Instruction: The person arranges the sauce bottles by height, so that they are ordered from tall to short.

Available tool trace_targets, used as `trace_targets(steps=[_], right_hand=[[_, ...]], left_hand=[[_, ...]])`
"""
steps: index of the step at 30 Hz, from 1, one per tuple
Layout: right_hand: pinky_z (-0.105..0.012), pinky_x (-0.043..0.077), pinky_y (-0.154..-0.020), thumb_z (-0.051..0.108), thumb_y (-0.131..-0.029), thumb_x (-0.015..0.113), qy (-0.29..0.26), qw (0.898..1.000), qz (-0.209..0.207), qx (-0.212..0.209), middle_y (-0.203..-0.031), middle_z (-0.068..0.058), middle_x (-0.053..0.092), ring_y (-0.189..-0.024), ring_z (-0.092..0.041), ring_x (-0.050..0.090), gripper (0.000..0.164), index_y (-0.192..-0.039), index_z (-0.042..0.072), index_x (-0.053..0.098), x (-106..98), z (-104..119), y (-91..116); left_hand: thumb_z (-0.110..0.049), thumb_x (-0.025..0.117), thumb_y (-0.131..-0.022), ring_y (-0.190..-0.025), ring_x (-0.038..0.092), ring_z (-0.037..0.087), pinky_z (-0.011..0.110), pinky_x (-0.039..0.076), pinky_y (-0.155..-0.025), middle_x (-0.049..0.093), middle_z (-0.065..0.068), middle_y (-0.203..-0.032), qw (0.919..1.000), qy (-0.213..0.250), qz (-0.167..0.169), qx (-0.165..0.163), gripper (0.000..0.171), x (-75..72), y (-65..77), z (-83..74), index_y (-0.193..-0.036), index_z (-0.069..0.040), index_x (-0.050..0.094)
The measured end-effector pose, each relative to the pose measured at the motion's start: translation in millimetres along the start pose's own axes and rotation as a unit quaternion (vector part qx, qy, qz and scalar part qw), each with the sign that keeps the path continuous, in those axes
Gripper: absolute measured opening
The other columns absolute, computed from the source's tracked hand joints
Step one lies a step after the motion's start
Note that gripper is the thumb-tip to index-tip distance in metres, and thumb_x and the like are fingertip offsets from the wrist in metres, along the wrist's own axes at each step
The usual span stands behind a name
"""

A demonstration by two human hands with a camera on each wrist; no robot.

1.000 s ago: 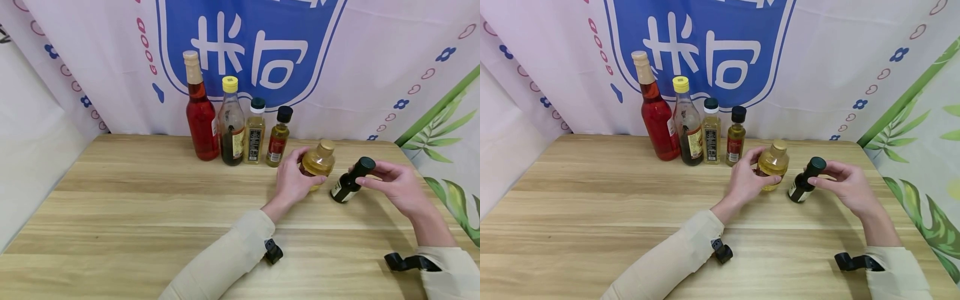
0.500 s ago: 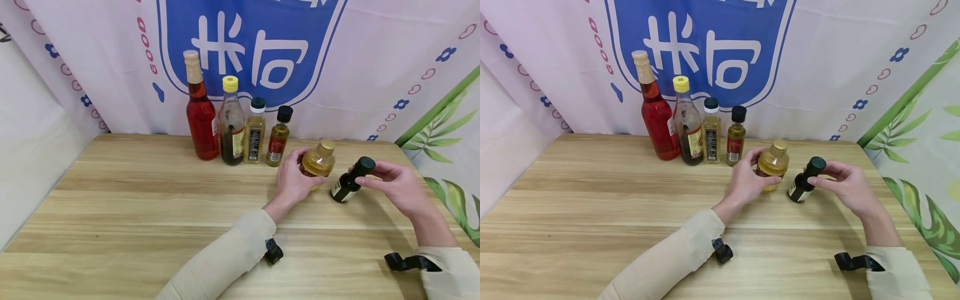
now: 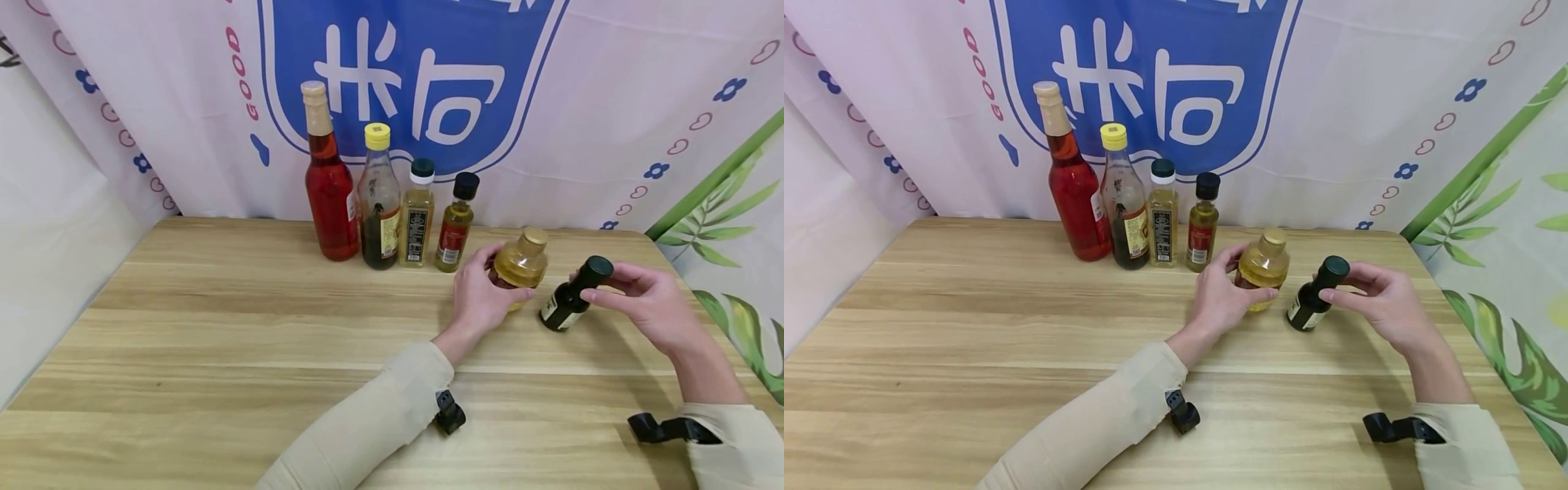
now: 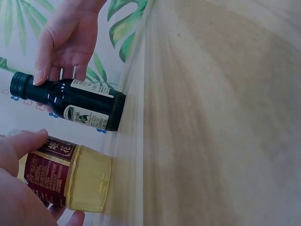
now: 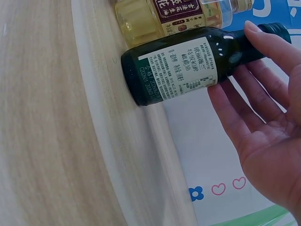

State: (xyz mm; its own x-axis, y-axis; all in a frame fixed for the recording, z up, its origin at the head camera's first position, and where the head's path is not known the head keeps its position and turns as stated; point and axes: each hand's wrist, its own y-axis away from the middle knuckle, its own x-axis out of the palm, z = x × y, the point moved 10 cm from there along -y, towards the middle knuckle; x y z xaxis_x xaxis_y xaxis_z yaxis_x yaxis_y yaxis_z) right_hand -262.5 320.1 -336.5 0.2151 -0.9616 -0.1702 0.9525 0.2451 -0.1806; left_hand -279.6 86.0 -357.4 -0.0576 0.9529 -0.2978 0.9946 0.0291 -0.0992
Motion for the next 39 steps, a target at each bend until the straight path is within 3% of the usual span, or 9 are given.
trace_targets(steps=[12, 24, 39], right_hand=[[-0.013, 0.059, -0.089, -0.016, -0.093, 0.069, 0.014, 1.0, -0.01, 0.006, -0.114, 0.002, 0.083, -0.111, -0.004, 0.075, 0.035, -0.125, -0.005, 0.073, -2, -2, 1], [-0.013, 0.059, -0.09, -0.013, -0.095, 0.069, 0.017, 1.0, 0.0, 0.005, -0.115, 0.004, 0.083, -0.113, -0.003, 0.075, 0.032, -0.127, -0.007, 0.071, 1, 2, 0], [-0.011, 0.058, -0.091, -0.014, -0.095, 0.068, 0.003, 1.0, 0.012, 0.005, -0.116, 0.005, 0.082, -0.112, -0.001, 0.074, 0.036, -0.128, -0.002, 0.073, 1, 1, 0]], left_hand=[[-0.019, 0.102, -0.069, -0.131, 0.067, 0.018, 0.032, 0.052, -0.111, 0.073, -0.002, -0.138, 0.9998, 0.01, -0.016, -0.006, 0.08, -1.2, -1.2, 2.3, -0.141, -0.022, 0.068], [-0.024, 0.103, -0.068, -0.131, 0.065, 0.019, 0.04, 0.047, -0.115, 0.073, -0.005, -0.138, 0.9985, -0.008, -0.05, -0.02, 0.079, -1.7, -3.0, 2.0, -0.139, -0.026, 0.069], [-0.028, 0.099, -0.074, -0.134, 0.064, 0.021, 0.042, 0.051, -0.115, 0.069, -0.003, -0.144, 0.9939, -0.005, -0.102, -0.042, 0.081, -9.4, -16.5, -1.4, -0.146, -0.024, 0.063]])
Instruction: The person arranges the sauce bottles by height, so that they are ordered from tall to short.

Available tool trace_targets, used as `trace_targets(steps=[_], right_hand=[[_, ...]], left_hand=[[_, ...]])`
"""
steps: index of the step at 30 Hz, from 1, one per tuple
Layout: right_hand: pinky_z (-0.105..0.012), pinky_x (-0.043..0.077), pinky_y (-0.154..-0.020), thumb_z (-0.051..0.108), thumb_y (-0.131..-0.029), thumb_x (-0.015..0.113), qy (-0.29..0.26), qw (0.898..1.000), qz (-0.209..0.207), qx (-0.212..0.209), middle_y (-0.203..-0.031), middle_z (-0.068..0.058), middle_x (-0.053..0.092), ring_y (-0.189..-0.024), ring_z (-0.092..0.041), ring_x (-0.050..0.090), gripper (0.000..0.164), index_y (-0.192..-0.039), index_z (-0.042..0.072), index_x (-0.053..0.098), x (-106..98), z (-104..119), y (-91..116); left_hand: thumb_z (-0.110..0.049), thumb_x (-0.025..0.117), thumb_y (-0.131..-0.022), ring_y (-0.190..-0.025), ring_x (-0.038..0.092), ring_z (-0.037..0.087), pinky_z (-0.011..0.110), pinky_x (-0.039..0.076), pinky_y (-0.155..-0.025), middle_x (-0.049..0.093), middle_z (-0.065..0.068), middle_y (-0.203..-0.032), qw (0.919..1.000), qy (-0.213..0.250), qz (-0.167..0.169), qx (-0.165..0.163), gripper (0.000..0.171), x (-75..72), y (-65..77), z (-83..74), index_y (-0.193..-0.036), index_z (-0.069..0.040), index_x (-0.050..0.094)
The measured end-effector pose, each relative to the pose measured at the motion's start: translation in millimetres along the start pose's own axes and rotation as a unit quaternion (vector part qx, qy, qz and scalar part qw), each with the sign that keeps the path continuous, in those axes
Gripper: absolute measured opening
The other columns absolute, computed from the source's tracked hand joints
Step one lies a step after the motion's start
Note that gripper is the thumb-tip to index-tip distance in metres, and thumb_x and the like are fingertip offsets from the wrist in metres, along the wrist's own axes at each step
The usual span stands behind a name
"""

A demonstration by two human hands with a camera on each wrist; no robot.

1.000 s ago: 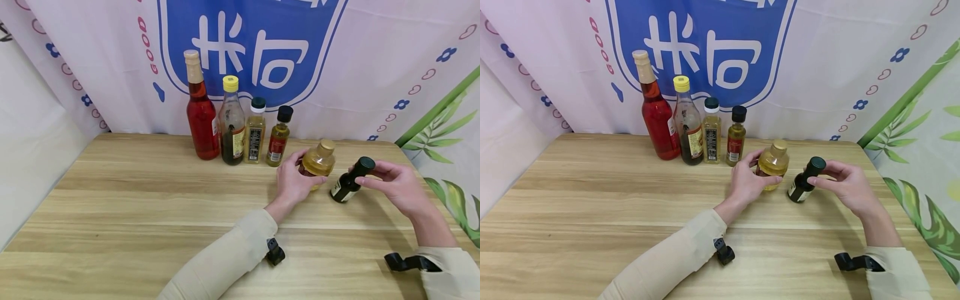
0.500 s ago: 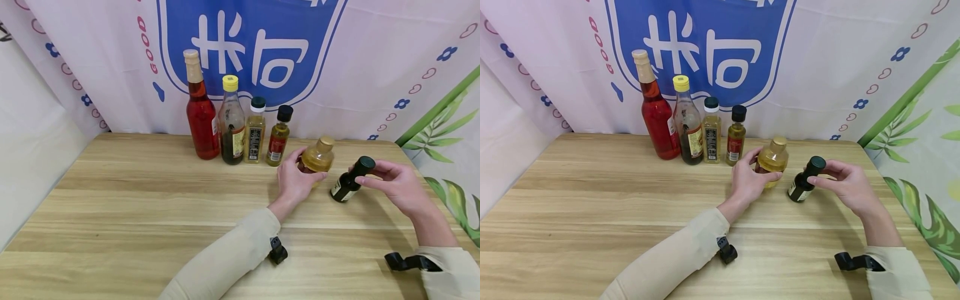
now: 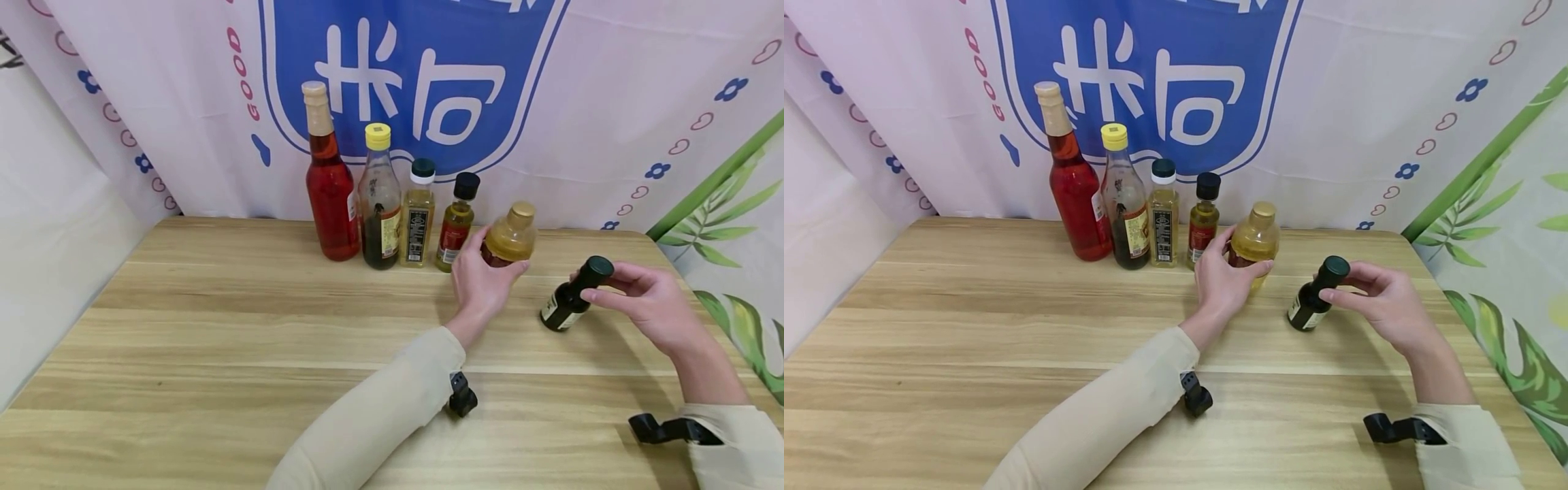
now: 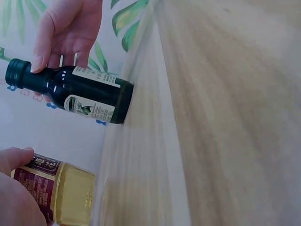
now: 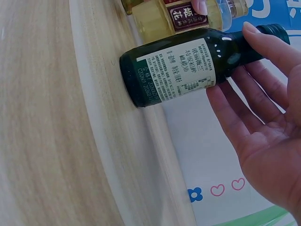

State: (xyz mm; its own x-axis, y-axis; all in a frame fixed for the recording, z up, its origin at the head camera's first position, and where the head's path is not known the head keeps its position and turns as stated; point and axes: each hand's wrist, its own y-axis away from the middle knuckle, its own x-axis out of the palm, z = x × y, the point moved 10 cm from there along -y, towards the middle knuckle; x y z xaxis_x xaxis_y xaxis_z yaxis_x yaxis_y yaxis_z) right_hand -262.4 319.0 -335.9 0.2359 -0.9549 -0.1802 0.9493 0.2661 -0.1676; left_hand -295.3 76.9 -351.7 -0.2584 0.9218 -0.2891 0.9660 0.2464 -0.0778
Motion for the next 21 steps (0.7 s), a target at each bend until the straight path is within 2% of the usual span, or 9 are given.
trace_targets(steps=[10, 14, 21], right_hand=[[-0.012, 0.058, -0.091, -0.015, -0.094, 0.067, 0.005, 1.0, -0.002, -0.001, -0.116, 0.004, 0.082, -0.113, -0.002, 0.074, 0.036, -0.128, -0.003, 0.072, 1, 0, 0], [-0.012, 0.058, -0.091, -0.016, -0.094, 0.067, 0.0, 1.0, -0.002, 0.0, -0.116, 0.004, 0.082, -0.113, -0.003, 0.074, 0.036, -0.128, -0.003, 0.072, 1, 0, 0], [-0.013, 0.059, -0.089, -0.012, -0.095, 0.07, 0.021, 1.0, -0.018, 0.013, -0.114, 0.005, 0.083, -0.111, -0.002, 0.075, 0.032, -0.126, -0.006, 0.071, 0, 0, 0]], left_hand=[[-0.032, 0.096, -0.08, -0.136, 0.063, 0.021, 0.042, 0.05, -0.116, 0.067, -0.003, -0.147, 0.9998, -0.014, 0.012, 0.01, 0.079, 5.9, -7.3, -0.7, -0.15, -0.024, 0.06], [-0.03, 0.094, -0.081, -0.137, 0.062, 0.022, 0.042, 0.05, -0.117, 0.066, -0.002, -0.147, 0.9997, -0.012, 0.017, 0.012, 0.078, 10.1, -9.0, 0.4, -0.15, -0.023, 0.059], [-0.027, 0.094, -0.082, -0.138, 0.061, 0.022, 0.042, 0.048, -0.12, 0.066, -0.001, -0.147, 0.9998, -0.003, 0.012, 0.018, 0.078, 13.5, -9.8, 4.0, -0.151, -0.022, 0.058]])
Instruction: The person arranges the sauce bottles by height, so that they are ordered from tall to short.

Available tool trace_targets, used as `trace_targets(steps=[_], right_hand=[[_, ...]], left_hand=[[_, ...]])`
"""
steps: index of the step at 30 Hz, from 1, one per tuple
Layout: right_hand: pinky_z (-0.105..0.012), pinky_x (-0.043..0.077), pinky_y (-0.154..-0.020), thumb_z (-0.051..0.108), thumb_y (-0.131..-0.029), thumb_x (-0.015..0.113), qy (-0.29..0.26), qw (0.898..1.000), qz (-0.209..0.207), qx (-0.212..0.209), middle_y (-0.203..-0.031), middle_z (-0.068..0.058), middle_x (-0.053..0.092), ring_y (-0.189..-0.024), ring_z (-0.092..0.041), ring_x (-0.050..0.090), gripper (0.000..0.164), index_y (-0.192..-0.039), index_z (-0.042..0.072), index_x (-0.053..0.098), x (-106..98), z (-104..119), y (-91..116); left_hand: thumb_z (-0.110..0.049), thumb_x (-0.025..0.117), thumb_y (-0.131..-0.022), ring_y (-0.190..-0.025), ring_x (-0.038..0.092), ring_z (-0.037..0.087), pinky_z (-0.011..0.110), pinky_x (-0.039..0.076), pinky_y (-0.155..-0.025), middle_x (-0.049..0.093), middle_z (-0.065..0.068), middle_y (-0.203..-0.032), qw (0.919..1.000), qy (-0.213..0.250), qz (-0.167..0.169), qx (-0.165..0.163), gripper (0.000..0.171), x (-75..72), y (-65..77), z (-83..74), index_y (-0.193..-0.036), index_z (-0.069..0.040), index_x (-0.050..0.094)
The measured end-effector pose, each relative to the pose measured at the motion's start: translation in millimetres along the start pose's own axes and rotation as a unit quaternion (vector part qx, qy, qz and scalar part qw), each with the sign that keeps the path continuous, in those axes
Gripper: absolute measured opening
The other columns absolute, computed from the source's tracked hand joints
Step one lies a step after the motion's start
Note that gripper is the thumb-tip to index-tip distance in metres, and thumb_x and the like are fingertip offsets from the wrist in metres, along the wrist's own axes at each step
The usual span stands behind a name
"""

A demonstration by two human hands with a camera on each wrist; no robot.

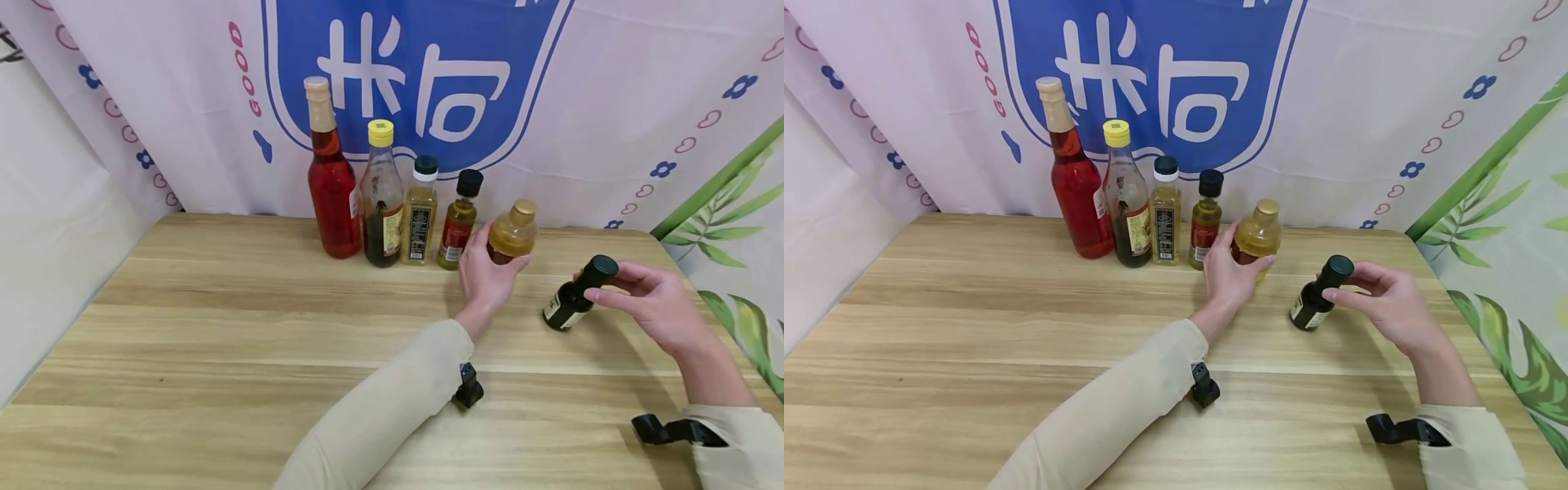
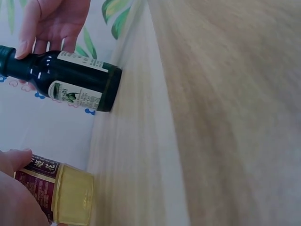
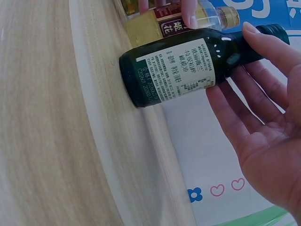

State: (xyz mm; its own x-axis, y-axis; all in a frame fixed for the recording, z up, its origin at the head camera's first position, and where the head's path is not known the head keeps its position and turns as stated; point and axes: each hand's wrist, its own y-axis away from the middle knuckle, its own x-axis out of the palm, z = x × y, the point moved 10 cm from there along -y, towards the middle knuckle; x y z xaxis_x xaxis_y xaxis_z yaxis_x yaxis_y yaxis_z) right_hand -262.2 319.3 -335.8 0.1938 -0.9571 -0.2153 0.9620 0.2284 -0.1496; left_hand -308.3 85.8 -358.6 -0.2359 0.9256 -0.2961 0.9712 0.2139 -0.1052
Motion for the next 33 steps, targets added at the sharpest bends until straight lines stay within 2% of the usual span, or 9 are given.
trace_targets(steps=[6, 13, 21, 33], right_hand=[[-0.012, 0.059, -0.09, -0.014, -0.095, 0.068, -0.009, 1.0, 0.007, -0.006, -0.116, 0.004, 0.082, -0.112, -0.003, 0.075, 0.034, -0.127, -0.005, 0.072, 0, 0, 1], [-0.013, 0.059, -0.09, -0.012, -0.095, 0.069, -0.007, 1.0, 0.003, 0.001, -0.115, 0.004, 0.083, -0.112, -0.003, 0.075, 0.033, -0.128, -0.009, 0.069, 0, 0, 1], [-0.013, 0.059, -0.091, -0.011, -0.095, 0.07, 0.005, 1.0, 0.005, -0.002, -0.116, 0.004, 0.082, -0.113, -0.003, 0.075, 0.033, -0.128, -0.009, 0.069, 2, 2, 0], [-0.013, 0.059, -0.09, -0.013, -0.095, 0.068, 0.005, 1.0, 0.011, -0.011, -0.116, 0.003, 0.082, -0.113, -0.003, 0.075, 0.032, -0.128, -0.01, 0.068, 2, 2, 0]], left_hand=[[-0.026, 0.095, -0.081, -0.138, 0.062, 0.024, 0.044, 0.049, -0.119, 0.066, -0.001, -0.148, 0.9999, 0.001, -0.011, 0.005, 0.079, -1.0, 1.7, -1.4, -0.15, -0.021, 0.059], [-0.027, 0.094, -0.082, -0.134, 0.064, 0.022, 0.042, 0.052, -0.116, 0.069, -0.002, -0.143, 0.9995, 0.002, -0.019, 0.025, 0.075, -3.2, 0.6, -9.3, -0.148, -0.022, 0.06], [-0.023, 0.093, -0.084, -0.136, 0.063, 0.022, 0.042, 0.05, -0.118, 0.067, -0.002, -0.145, 0.9991, 0.026, -0.024, 0.022, 0.074, -6.1, 0.0, -9.0, -0.15, -0.022, 0.059], [-0.029, 0.091, -0.086, -0.132, 0.066, 0.022, 0.041, 0.052, -0.114, 0.068, 0.001, -0.144, 0.9977, 0.047, -0.025, 0.041, 0.07, -8.0, -1.3, -11.5, -0.148, -0.021, 0.061]])
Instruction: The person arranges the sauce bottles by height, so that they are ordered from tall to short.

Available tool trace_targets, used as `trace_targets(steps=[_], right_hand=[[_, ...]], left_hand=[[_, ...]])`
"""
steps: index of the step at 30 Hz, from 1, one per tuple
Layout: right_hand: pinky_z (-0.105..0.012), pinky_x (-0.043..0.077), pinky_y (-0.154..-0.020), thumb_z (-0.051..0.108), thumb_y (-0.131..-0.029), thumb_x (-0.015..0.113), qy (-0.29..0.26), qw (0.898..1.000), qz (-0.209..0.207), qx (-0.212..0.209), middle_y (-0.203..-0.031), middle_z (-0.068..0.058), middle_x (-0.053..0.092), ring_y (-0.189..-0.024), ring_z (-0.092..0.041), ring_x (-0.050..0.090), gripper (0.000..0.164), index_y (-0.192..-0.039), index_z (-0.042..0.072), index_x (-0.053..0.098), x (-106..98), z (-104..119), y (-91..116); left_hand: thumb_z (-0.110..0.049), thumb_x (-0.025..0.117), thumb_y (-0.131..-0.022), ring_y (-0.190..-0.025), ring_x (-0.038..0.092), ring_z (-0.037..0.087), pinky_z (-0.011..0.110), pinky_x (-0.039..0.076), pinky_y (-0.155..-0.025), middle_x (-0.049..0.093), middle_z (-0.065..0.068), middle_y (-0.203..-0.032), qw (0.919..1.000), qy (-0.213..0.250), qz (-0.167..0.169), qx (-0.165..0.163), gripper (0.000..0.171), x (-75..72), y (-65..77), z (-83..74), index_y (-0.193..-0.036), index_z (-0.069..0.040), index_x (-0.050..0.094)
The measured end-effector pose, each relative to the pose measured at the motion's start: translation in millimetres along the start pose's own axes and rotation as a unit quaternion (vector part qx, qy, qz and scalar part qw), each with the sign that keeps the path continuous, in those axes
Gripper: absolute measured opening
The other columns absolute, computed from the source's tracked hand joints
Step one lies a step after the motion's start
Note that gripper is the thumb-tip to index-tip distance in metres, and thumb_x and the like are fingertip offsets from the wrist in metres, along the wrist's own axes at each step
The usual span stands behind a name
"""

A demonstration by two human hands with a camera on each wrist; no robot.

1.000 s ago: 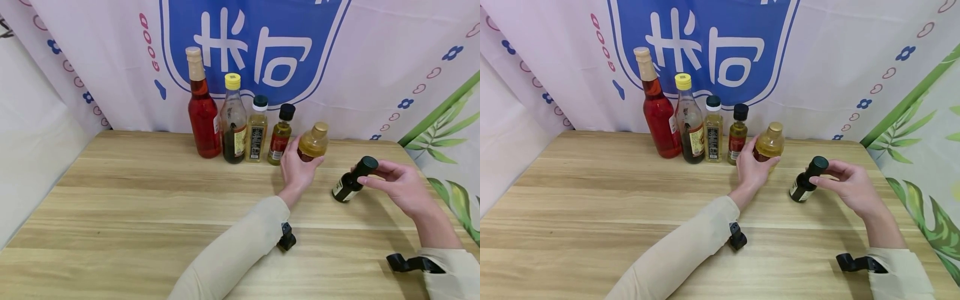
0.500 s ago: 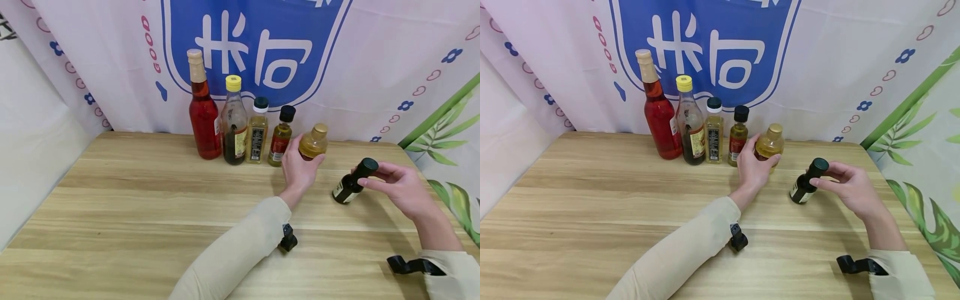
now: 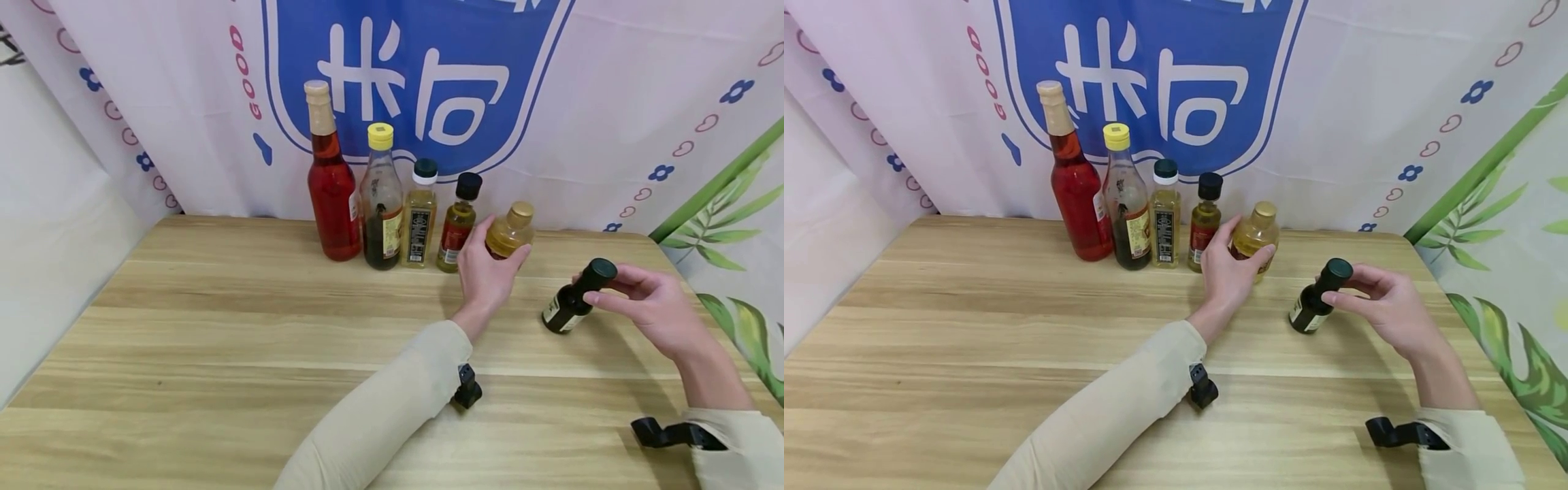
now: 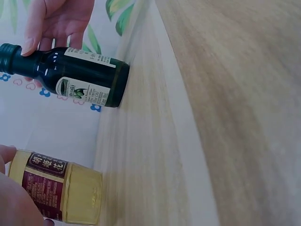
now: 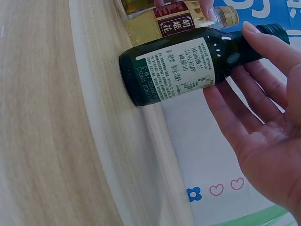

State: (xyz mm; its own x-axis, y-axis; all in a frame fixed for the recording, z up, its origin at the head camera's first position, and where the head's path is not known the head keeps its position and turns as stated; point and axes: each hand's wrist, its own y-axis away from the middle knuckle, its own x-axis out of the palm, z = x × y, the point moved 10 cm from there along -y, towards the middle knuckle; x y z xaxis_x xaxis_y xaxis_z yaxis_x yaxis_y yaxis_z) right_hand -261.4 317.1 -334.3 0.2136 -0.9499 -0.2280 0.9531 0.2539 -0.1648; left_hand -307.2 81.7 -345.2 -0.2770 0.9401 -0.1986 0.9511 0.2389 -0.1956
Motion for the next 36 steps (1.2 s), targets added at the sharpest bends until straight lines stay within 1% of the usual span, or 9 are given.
trace_targets(steps=[6, 11, 16, 22, 25, 29, 33, 36], right_hand=[[-0.013, 0.059, -0.091, -0.011, -0.096, 0.069, 0.015, 1.0, -0.003, 0.011, -0.118, 0.002, 0.082, -0.112, -0.004, 0.075, 0.034, -0.13, -0.011, 0.066, -1.7, -3.0, 2.6], [-0.011, 0.057, -0.091, -0.008, -0.095, 0.073, 0.055, 0.998, -0.011, 0.027, -0.118, 0.006, 0.082, -0.112, -0.002, 0.075, 0.037, -0.131, -0.009, 0.068, -3.3, -6.7, 5.4], [-0.009, 0.055, -0.093, -0.006, -0.095, 0.074, 0.082, 0.996, -0.01, 0.037, -0.118, 0.009, 0.081, -0.115, 0.001, 0.073, 0.039, -0.133, -0.008, 0.067, -2.9, -9.3, 7.4], [-0.008, 0.053, -0.093, 0.002, -0.098, 0.074, 0.145, 0.988, -0.011, 0.049, -0.121, 0.015, 0.08, -0.116, 0.004, 0.071, 0.039, -0.136, -0.004, 0.068, -4.7, -9.6, 7.2], [-0.008, 0.053, -0.093, 0.007, -0.099, 0.074, 0.171, 0.984, -0.015, 0.052, -0.121, 0.017, 0.079, -0.116, 0.005, 0.07, 0.038, -0.136, 0.0, 0.07, -5.2, -8.9, 5.3], [-0.008, 0.054, -0.093, 0.008, -0.098, 0.075, 0.17, 0.984, -0.021, 0.045, -0.12, 0.017, 0.079, -0.115, 0.004, 0.071, 0.037, -0.134, -0.001, 0.07, -4.1, -6.4, 1.9], [-0.009, 0.055, -0.093, 0.006, -0.097, 0.076, 0.152, 0.987, -0.025, 0.047, -0.119, 0.015, 0.08, -0.114, 0.003, 0.072, 0.038, -0.134, -0.003, 0.07, -4.1, -5.8, -0.5], [-0.009, 0.054, -0.091, 0.007, -0.097, 0.076, 0.146, 0.987, -0.038, 0.053, -0.117, 0.018, 0.08, -0.112, 0.004, 0.072, 0.038, -0.134, -0.001, 0.071, -8.6, -3.7, 0.1]], left_hand=[[-0.031, 0.09, -0.087, -0.132, 0.066, 0.021, 0.039, 0.053, -0.114, 0.069, 0.001, -0.145, 1.0, 0.005, 0.003, 0.003, 0.069, 1.8, -0.3, 0.0, -0.149, -0.021, 0.061], [-0.031, 0.089, -0.087, -0.131, 0.066, 0.02, 0.038, 0.053, -0.114, 0.069, 0.001, -0.145, 0.9999, 0.007, 0.007, 0.005, 0.068, 3.9, -0.6, 0.6, -0.149, -0.022, 0.061], [-0.034, 0.089, -0.088, -0.13, 0.067, 0.019, 0.038, 0.055, -0.111, 0.069, 0.0, -0.144, 0.9999, 0.011, 0.013, -0.003, 0.068, 6.8, 0.1, 2.3, -0.148, -0.024, 0.061], [-0.034, 0.089, -0.087, -0.127, 0.067, 0.02, 0.039, 0.057, -0.107, 0.071, 0.0, -0.141, 0.9995, 0.02, 0.014, -0.022, 0.067, 8.4, -1.4, 0.4, -0.147, -0.022, 0.062], [-0.034, 0.089, -0.087, -0.126, 0.067, 0.018, 0.038, 0.056, -0.107, 0.071, -0.001, -0.14, 0.9995, 0.016, 0.01, -0.024, 0.066, 7.6, -3.6, -1.1, -0.146, -0.023, 0.063], [-0.035, 0.088, -0.088, -0.128, 0.066, 0.018, 0.038, 0.054, -0.109, 0.07, -0.002, -0.141, 0.9997, 0.004, 0.009, -0.021, 0.065, 5.9, -6.5, -1.3, -0.146, -0.026, 0.062], [-0.034, 0.087, -0.089, -0.129, 0.065, 0.019, 0.04, 0.053, -0.111, 0.069, -0.002, -0.142, 0.9997, 0.004, 0.013, -0.02, 0.064, 4.7, -7.6, 0.1, -0.147, -0.026, 0.061], [-0.034, 0.087, -0.089, -0.129, 0.065, 0.019, 0.04, 0.054, -0.11, 0.069, -0.002, -0.142, 0.9997, 0.008, 0.016, -0.018, 0.065, 6.0, -7.1, 0.6, -0.148, -0.025, 0.061]])
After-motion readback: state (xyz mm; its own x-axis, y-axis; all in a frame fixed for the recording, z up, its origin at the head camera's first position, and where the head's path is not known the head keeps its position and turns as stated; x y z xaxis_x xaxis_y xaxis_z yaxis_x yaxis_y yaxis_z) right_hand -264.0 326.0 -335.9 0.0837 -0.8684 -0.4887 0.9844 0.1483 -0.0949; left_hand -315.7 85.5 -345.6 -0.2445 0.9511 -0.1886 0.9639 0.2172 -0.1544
